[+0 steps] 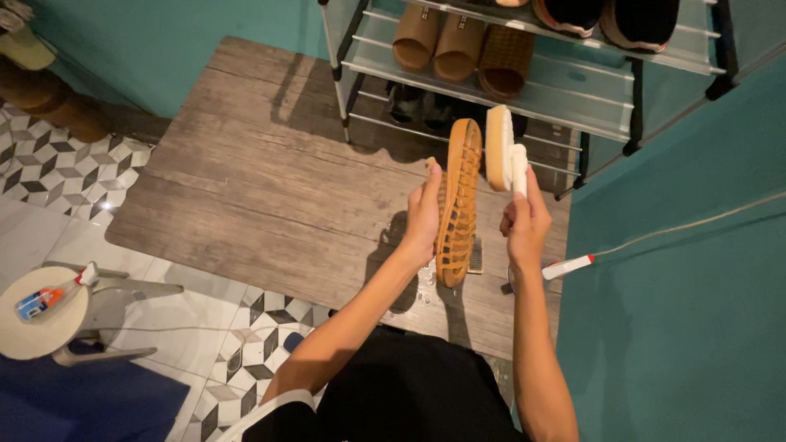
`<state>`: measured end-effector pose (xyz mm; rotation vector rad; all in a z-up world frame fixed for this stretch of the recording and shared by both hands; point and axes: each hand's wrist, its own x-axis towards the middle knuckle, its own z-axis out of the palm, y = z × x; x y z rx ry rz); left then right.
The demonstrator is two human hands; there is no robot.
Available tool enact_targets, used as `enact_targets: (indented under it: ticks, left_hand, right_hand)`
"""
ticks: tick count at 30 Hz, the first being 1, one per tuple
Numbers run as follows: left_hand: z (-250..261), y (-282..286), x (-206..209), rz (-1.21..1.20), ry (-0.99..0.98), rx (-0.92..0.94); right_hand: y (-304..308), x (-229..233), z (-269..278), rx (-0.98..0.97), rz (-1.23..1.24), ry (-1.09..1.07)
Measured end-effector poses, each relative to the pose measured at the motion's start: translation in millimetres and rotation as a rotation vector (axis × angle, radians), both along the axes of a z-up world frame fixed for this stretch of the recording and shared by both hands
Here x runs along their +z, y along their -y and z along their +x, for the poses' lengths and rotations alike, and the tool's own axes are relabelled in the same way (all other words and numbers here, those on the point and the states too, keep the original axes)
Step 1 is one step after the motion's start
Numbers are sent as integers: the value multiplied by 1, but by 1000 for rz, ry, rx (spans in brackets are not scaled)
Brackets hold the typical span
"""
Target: The person scrubs a brown woven slipper with a brush and spray cleaner on a wooden table. They rotate the slipper to clean the sole and upper, then place it on the table and continue scrubbing.
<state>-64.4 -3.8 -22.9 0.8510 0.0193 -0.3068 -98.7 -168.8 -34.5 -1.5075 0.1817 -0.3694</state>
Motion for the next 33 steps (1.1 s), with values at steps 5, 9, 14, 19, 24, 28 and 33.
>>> enact_targets:
  ticks: [5,9,14,19,24,28,33]
  left_hand:
    - [10,-9,-14,45,-104,67]
    - [22,-5,-34,34,-126,149]
    - [34,5,-64,109,-222,66]
    - [43,26,-90,93,-247,-64]
    - [47,49,-109,167,-253,-157]
    - [54,69,-136,295,-185,-266]
    - [66,105,-176,514,26,-284]
  right_hand:
    - [19,-20,-6,-43,278,-65]
    - [32,-28,-21,-24,494,-77]
    - [45,-28,-50,-2,534,-65]
    - [55,-36,-77,-70,704,-41]
    - [56,-45,-99,-121,771,-5]
    - [47,-50,-113,-200,767,-34]
    - [41,-56,-124,-225,806,-7]
